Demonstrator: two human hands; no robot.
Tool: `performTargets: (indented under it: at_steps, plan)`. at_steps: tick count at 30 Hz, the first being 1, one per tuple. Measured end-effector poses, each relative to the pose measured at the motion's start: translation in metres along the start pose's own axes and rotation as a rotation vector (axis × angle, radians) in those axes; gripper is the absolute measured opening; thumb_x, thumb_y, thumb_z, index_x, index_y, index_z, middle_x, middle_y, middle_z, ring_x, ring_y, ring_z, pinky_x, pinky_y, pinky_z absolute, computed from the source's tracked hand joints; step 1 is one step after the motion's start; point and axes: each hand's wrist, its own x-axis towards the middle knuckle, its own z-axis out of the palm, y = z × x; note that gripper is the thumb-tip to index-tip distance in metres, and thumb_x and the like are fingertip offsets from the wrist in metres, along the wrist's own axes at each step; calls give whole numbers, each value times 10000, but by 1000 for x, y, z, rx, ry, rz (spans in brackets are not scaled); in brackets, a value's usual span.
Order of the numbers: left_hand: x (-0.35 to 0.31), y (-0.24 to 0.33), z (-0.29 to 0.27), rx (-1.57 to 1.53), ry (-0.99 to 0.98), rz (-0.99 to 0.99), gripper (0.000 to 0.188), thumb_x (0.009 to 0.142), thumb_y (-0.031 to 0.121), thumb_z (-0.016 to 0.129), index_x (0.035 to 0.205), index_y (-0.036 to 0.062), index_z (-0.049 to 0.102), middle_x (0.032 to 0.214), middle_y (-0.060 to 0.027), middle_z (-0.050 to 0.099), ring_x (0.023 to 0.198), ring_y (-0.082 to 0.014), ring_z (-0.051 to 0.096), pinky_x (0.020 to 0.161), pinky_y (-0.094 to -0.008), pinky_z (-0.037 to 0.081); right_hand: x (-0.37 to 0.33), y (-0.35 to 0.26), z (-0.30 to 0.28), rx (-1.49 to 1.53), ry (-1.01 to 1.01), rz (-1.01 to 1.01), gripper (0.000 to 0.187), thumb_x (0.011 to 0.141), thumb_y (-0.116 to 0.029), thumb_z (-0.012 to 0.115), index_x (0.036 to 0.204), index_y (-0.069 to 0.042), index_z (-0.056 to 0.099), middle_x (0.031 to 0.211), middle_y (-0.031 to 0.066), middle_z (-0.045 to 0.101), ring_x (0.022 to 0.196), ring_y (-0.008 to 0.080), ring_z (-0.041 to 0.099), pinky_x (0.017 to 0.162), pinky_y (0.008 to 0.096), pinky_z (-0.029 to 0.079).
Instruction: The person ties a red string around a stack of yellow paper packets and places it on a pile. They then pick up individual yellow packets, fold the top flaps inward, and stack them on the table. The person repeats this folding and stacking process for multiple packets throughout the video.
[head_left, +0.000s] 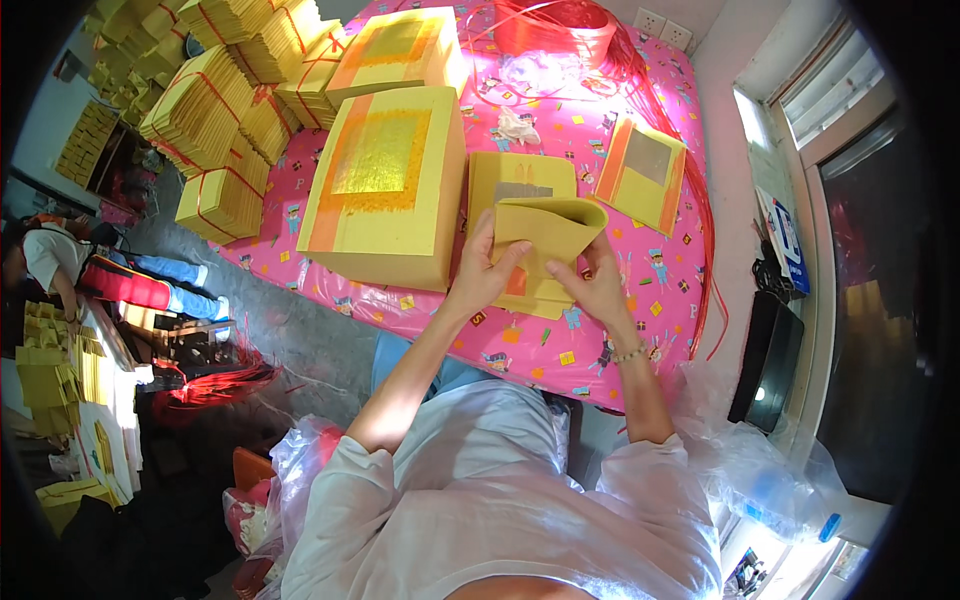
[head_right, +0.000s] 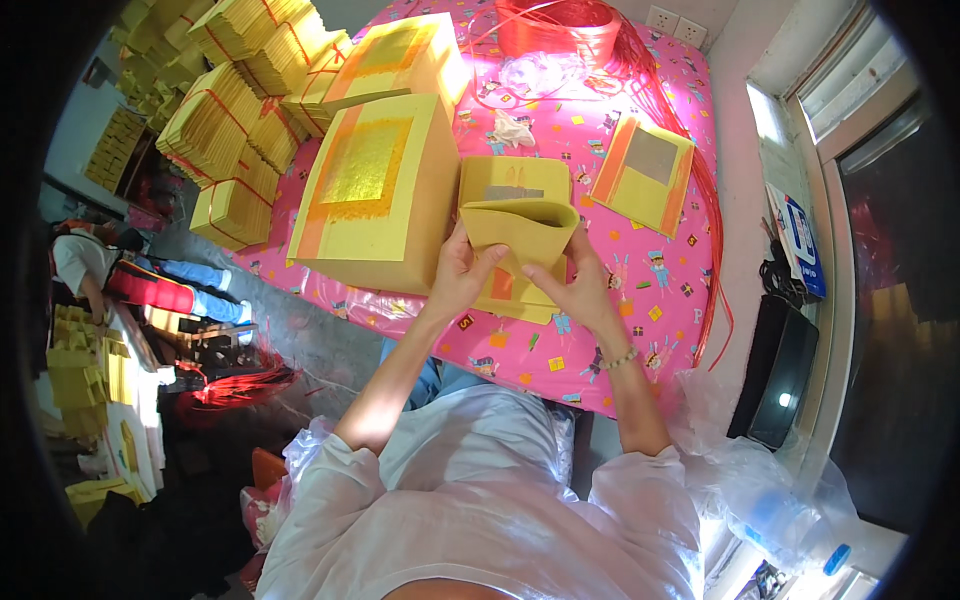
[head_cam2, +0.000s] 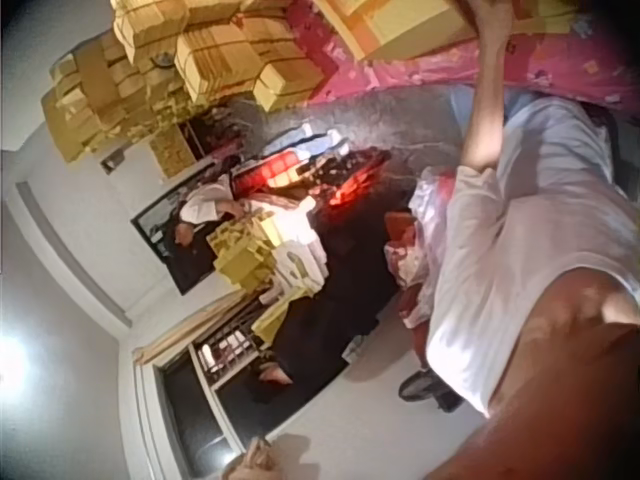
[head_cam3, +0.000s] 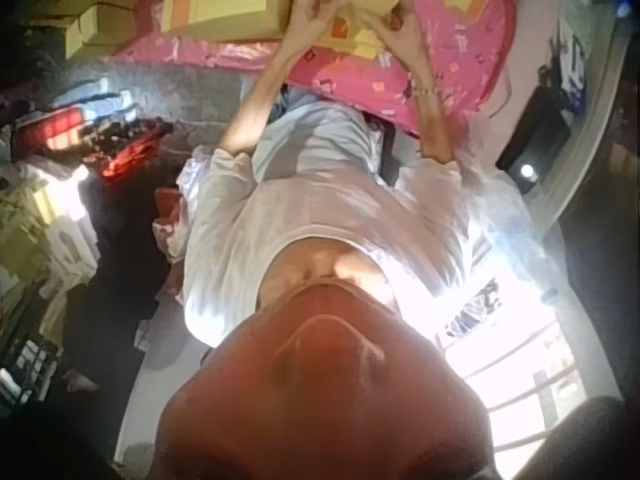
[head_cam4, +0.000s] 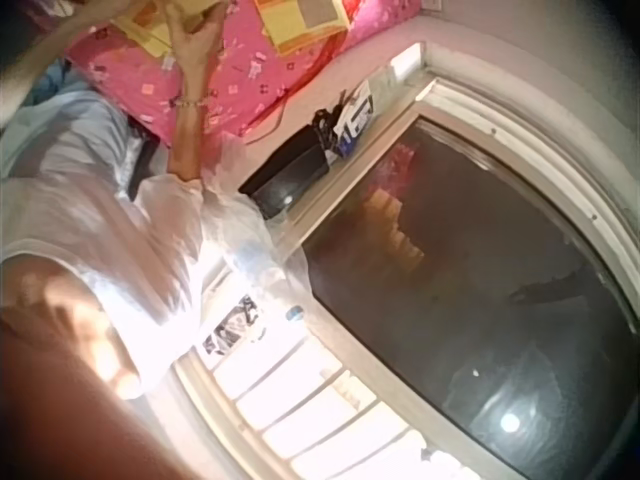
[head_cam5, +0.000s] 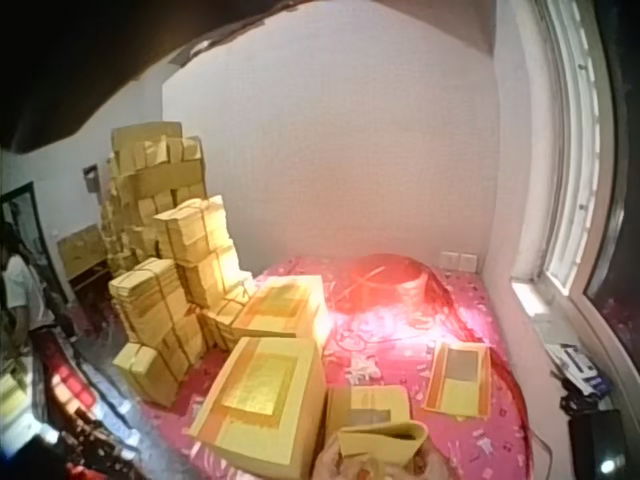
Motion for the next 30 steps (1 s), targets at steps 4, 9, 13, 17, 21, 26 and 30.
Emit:
performTargets:
  at_steps: [4, 9, 13, 17, 21, 26, 30]
  plan:
    - [-9, 7, 9, -59, 54, -108, 325, 938, 36, 598, 1256, 5, 539, 1210, -77, 591, 1158, -156, 540, 986, -309, 430, -7, 11, 4, -24, 36, 76, 638, 863, -75, 707, 1415, -15, 392, 1317, 110, 541, 1248, 211, 512, 1057, 362, 403]
    - [-4, 5, 9, -90, 60, -118, 361, 939, 42, 596, 1288, -12, 516, 1181, -86, 626, 1120, -156, 569, 973, -309, 443, -3, 11, 2, -93, 19, 87, 568, 885, -81, 686, 1385, -5, 429, 1287, 116, 569, 1235, 204, 523, 1048, 351, 410]
    - [12, 18, 9, -87, 36, -198, 372, 936, 32, 592, 1296, -15, 508, 1172, -90, 639, 1101, -153, 587, 952, -301, 465, 11, 1, -4, 76, 18, 132, 476, 911, -105, 673, 1334, 8, 485, 1267, 103, 592, 1172, 176, 569, 986, 317, 463]
    - [28, 49, 5, -292, -54, -520, 401, 945, 51, 599, 1323, -11, 483, 1215, -97, 623, 1108, -154, 608, 917, -303, 513, 20, -17, -20, 195, -61, 374, 438, 921, -118, 674, 1310, 6, 514, 1221, 79, 624, 1076, 139, 620, 912, 280, 508]
    - [31, 45, 4, -444, -84, -613, 459, 949, 74, 597, 1373, 4, 439, 1270, -105, 599, 1146, -190, 606, 933, -327, 525, 22, -27, -18, 208, -41, 412, 446, 920, -134, 677, 1316, -2, 518, 1177, 70, 650, 1033, 125, 631, 884, 284, 514]
    - [30, 40, 6, -496, -73, -642, 488, 953, 72, 588, 1404, 27, 409, 1311, -112, 575, 1168, -211, 600, 956, -346, 523, 20, -24, -19, 202, -50, 430, 448, 921, -141, 678, 1315, -1, 518, 1175, 70, 651, 1034, 123, 630, 879, 283, 513]
    - [29, 41, 6, -460, -66, -625, 482, 954, 63, 581, 1403, 27, 408, 1304, -111, 579, 1168, -208, 598, 953, -345, 523, 19, -26, -17, 219, -45, 418, 457, 918, -132, 680, 1322, -1, 509, 1187, 71, 645, 1048, 128, 626, 895, 287, 510]
